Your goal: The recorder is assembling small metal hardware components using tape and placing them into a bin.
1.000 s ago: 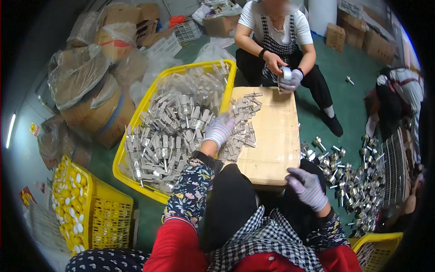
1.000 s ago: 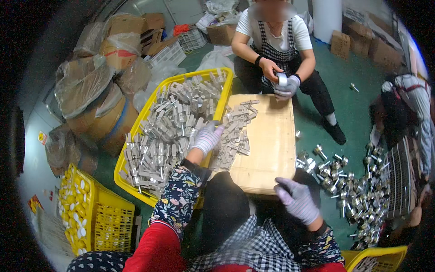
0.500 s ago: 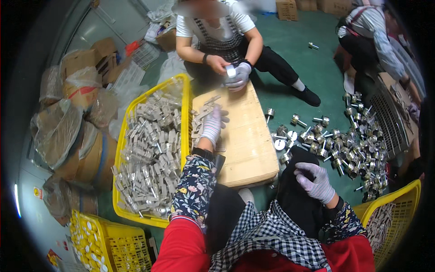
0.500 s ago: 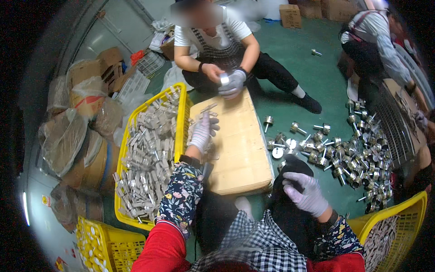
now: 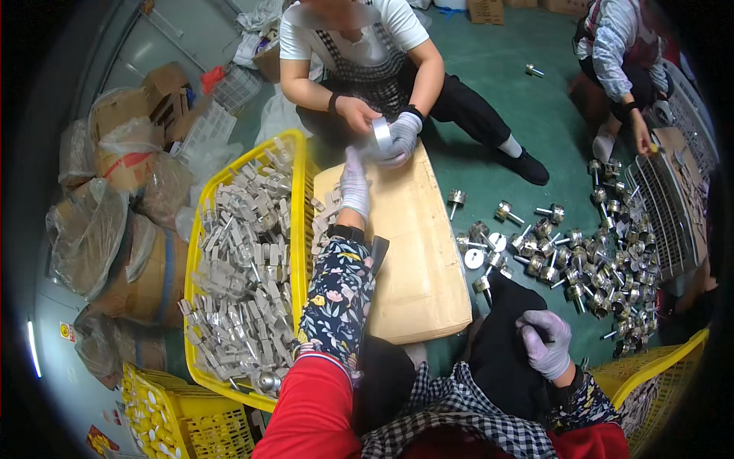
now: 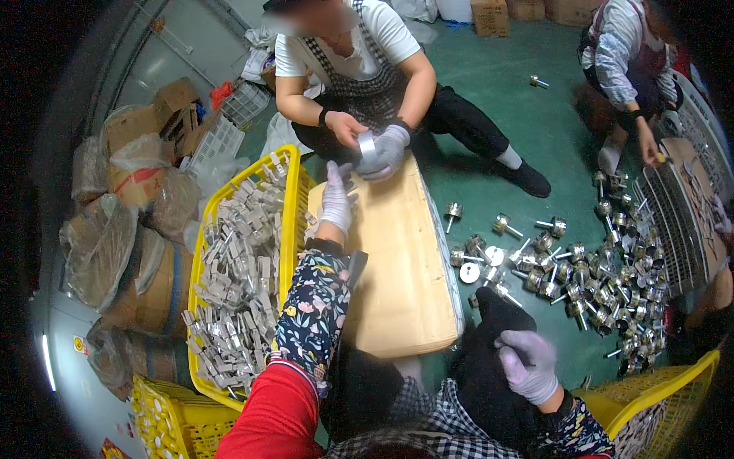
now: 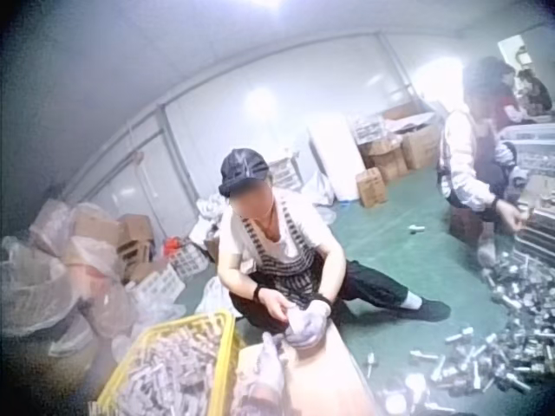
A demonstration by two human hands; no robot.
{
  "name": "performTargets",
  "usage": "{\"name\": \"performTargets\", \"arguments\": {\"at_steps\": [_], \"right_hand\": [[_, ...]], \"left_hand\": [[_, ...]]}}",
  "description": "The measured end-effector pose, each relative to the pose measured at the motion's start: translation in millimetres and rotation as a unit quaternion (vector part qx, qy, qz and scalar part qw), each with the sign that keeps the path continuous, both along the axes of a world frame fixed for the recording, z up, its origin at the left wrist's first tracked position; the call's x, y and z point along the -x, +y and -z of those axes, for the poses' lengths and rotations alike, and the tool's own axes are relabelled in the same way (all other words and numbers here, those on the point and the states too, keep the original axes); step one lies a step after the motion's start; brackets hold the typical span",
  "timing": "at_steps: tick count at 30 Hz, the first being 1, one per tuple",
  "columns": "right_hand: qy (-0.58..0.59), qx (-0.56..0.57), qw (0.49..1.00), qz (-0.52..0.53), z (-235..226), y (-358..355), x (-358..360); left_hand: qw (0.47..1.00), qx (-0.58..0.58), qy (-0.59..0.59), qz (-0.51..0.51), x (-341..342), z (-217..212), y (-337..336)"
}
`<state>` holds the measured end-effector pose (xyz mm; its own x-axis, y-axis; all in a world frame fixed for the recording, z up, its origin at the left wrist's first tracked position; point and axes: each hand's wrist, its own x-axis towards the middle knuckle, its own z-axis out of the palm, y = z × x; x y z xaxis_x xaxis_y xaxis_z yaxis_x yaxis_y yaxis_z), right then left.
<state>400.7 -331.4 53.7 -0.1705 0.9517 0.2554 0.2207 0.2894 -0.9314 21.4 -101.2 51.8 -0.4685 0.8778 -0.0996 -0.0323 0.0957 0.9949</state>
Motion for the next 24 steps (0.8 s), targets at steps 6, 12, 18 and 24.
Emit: {"name": "performTargets", "arguments": {"at_steps": [6, 12, 18, 24], "right_hand": [[-0.015, -0.026, 0.999, -0.010, 1.1, 7.6, 3.2], [-0.009, -0.010, 1.000, 0.014, 1.2, 8.8, 4.7], [-0.022, -0.005, 1.000, 0.001, -3.1, 12.3, 3.1], [-0.036, -0.032, 0.999, -0.003, -2.0, 12.5, 6.6]], "left_hand": [[0.991, 0.073, 0.107, 0.019, 25.8, 5.4, 37.2], [0.988, 0.025, 0.113, 0.104, -0.2, -22.4, 21.0], [0.998, 0.017, 0.002, 0.067, 6.4, -34.9, 26.6], [0.995, 0.037, -0.039, 0.080, 3.1, -48.2, 35.2]]}}
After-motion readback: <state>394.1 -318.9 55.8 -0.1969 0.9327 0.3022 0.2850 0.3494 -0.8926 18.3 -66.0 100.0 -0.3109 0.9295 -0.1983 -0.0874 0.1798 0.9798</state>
